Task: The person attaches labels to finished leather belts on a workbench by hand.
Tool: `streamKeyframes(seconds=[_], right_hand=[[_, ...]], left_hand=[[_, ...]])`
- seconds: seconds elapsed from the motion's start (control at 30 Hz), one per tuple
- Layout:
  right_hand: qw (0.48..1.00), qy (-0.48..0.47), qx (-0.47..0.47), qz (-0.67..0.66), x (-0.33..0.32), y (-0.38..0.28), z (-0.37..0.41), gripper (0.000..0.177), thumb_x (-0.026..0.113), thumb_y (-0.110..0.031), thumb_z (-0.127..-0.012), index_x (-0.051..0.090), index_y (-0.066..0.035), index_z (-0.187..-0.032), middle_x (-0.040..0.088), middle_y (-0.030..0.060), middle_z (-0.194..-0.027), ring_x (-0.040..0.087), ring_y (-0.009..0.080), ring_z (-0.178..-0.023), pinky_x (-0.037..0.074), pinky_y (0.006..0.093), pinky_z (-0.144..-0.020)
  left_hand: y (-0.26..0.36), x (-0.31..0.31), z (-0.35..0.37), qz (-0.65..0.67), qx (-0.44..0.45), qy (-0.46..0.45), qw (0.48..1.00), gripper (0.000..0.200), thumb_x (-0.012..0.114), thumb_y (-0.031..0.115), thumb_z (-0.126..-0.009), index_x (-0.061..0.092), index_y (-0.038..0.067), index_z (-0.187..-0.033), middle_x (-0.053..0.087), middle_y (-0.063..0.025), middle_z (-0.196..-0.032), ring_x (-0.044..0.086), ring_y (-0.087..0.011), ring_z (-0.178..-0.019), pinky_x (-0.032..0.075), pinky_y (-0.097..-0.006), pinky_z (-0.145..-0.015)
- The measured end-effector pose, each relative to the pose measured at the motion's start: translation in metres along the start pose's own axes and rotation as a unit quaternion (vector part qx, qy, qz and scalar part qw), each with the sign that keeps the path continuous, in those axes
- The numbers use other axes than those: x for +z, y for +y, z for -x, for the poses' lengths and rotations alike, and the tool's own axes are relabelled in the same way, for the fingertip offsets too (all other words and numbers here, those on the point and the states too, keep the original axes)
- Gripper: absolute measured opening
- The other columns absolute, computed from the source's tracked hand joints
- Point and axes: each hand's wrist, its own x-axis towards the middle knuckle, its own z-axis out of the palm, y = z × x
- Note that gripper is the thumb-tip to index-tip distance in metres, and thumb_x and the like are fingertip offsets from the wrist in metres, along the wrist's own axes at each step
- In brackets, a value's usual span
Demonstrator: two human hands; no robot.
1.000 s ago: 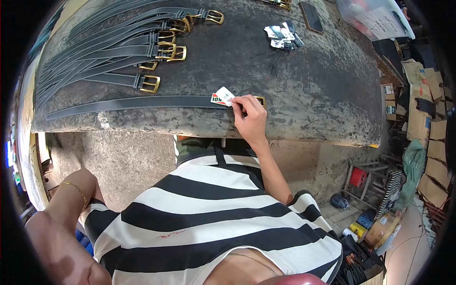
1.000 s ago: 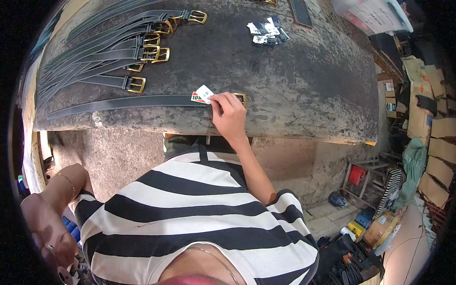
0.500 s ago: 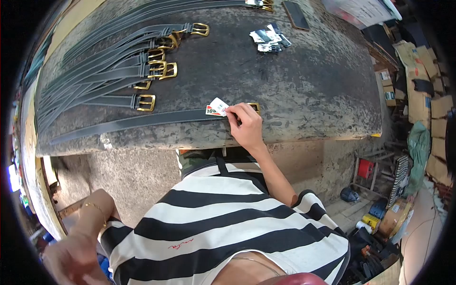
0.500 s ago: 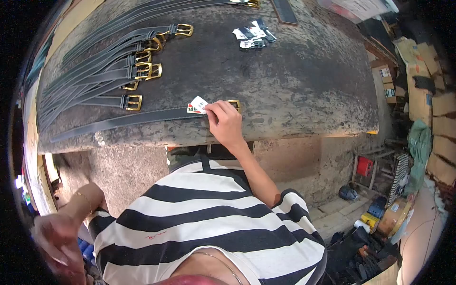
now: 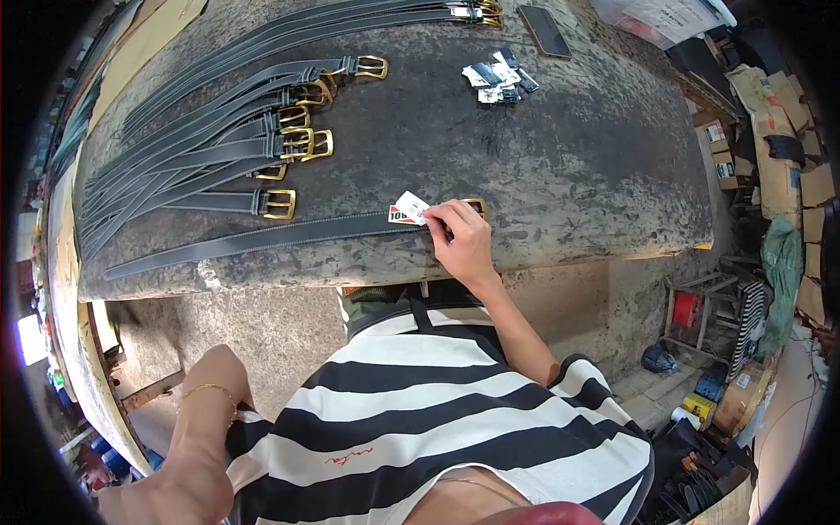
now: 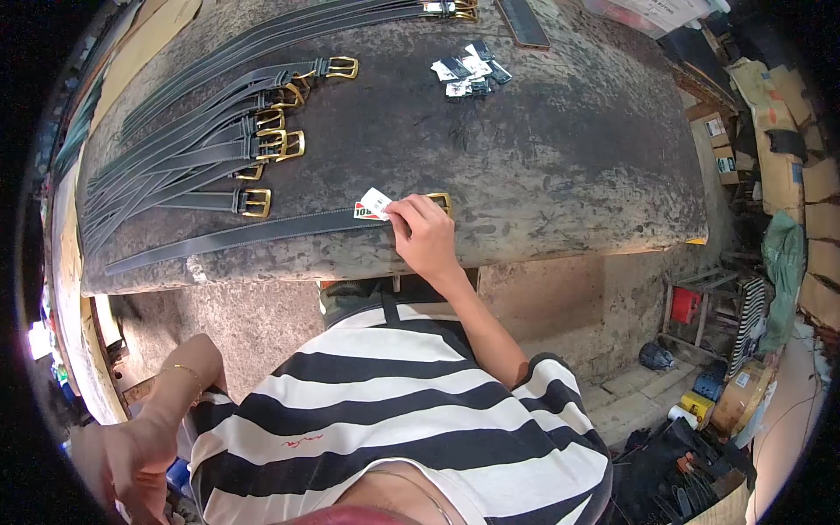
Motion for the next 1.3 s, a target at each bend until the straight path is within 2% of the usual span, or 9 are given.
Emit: streamKeyframes(seconds=[0.27,0.77,0.83,0.87,0.93,0.97,1.13,1.23,1.3], right_hand=[[1.0,0.001,-0.002,0.006,-0.002,0.0,0.0,0.011,0.073,0.001,-0.082,0.07,-0.003,-0.091,0.068,0.0098,-0.086,0.067,0.0302,-0.08,0.053,0.0382,-0.069],[1.0,-0.007,0.017,0.002,-0.001,0.0,0.001,0.011,0.072,-0.001,-0.082,0.069,-0.006,-0.091,0.067,0.0091,-0.087,0.067,0.0309,-0.084,0.054,0.0406,-0.072],[1.0,-0.007,0.013,0.001,-0.001,0.0,0.001,0.011,0.072,0.0,-0.082,0.069,-0.006,-0.091,0.067,0.0093,-0.087,0.067,0.031,-0.084,0.054,0.0406,-0.072],[1.0,-0.009,0.018,0.0,-0.001,0.0,0.001,0.011,0.072,0.0,-0.081,0.069,-0.005,-0.091,0.067,0.0095,-0.087,0.067,0.031,-0.083,0.054,0.0406,-0.072],[1.0,-0.012,0.023,-0.002,-0.001,0.0,0.0,0.011,0.072,0.0,-0.081,0.069,-0.005,-0.091,0.067,0.0097,-0.087,0.067,0.0311,-0.083,0.053,0.0406,-0.072],[1.0,-0.003,0.006,-0.001,-0.001,0.0,-0.001,0.011,0.072,0.002,-0.082,0.07,-0.003,-0.091,0.067,0.01,-0.085,0.066,0.0299,-0.079,0.053,0.0386,-0.068],[1.0,0.012,-0.024,0.001,0.0,0.002,-0.001,0.01,0.073,0.003,-0.084,0.07,-0.001,-0.092,0.067,0.01,-0.083,0.065,0.0281,-0.072,0.051,0.0358,-0.062],[1.0,-0.005,0.006,-0.004,-0.001,0.001,0.0,0.009,0.073,0.003,-0.084,0.07,-0.001,-0.092,0.067,0.0099,-0.083,0.064,0.0269,-0.071,0.051,0.035,-0.061],[1.0,-0.014,0.023,-0.008,-0.001,0.001,0.001,0.012,0.072,0.002,-0.081,0.069,-0.004,-0.091,0.066,0.01,-0.085,0.065,0.0311,-0.079,0.052,0.0408,-0.068]], left_hand=[[-0.015,0.005,0.0,0.062,-0.017,0.038,0.997,0.028,0.066,-0.006,-0.087,0.08,0.012,-0.102,0.076,0.0016,-0.098,0.067,-0.0063,-0.079,0.052,-0.0246,-0.069],[-0.01,0.01,0.009,0.004,0.015,0.037,0.999,0.023,0.067,-0.006,-0.083,0.076,0.011,-0.096,0.072,0.0008,-0.1,0.067,-0.0092,-0.091,0.056,-0.03,-0.075],[0.001,0.01,0.017,0.113,0.149,0.083,0.979,0.024,0.074,-0.011,-0.063,0.064,0.005,-0.078,0.069,-0.0018,-0.084,0.069,-0.013,-0.08,0.058,-0.0294,-0.062],[0.004,0.01,0.021,0.112,0.15,0.083,0.979,0.024,0.074,-0.011,-0.063,0.064,0.005,-0.078,0.069,-0.0018,-0.084,0.069,-0.013,-0.08,0.058,-0.0294,-0.062],[-0.019,0.005,0.0,-0.05,0.056,0.011,0.997,0.025,0.068,-0.005,-0.08,0.076,0.011,-0.098,0.072,0.0013,-0.1,0.067,-0.0098,-0.09,0.056,-0.03,-0.074],[-0.02,0.004,0.0,-0.051,0.056,0.013,0.997,0.025,0.068,-0.005,-0.08,0.076,0.011,-0.098,0.072,0.0013,-0.1,0.067,-0.0098,-0.09,0.056,-0.03,-0.074],[-0.003,-0.004,0.007,-0.189,0.212,-0.049,0.958,0.029,0.068,-0.005,-0.076,0.076,0.013,-0.098,0.072,0.0036,-0.099,0.066,-0.0091,-0.092,0.055,-0.0272,-0.073],[-0.001,-0.003,0.0,-0.132,0.104,-0.06,0.984,0.027,0.068,-0.007,-0.076,0.076,0.01,-0.095,0.072,0.0032,-0.097,0.067,-0.0088,-0.09,0.056,-0.0277,-0.074],[-0.001,-0.005,-0.006,-0.112,0.064,-0.057,0.99,0.025,0.068,-0.007,-0.077,0.076,0.009,-0.094,0.072,0.0031,-0.095,0.067,-0.0084,-0.089,0.056,-0.0276,-0.074]])
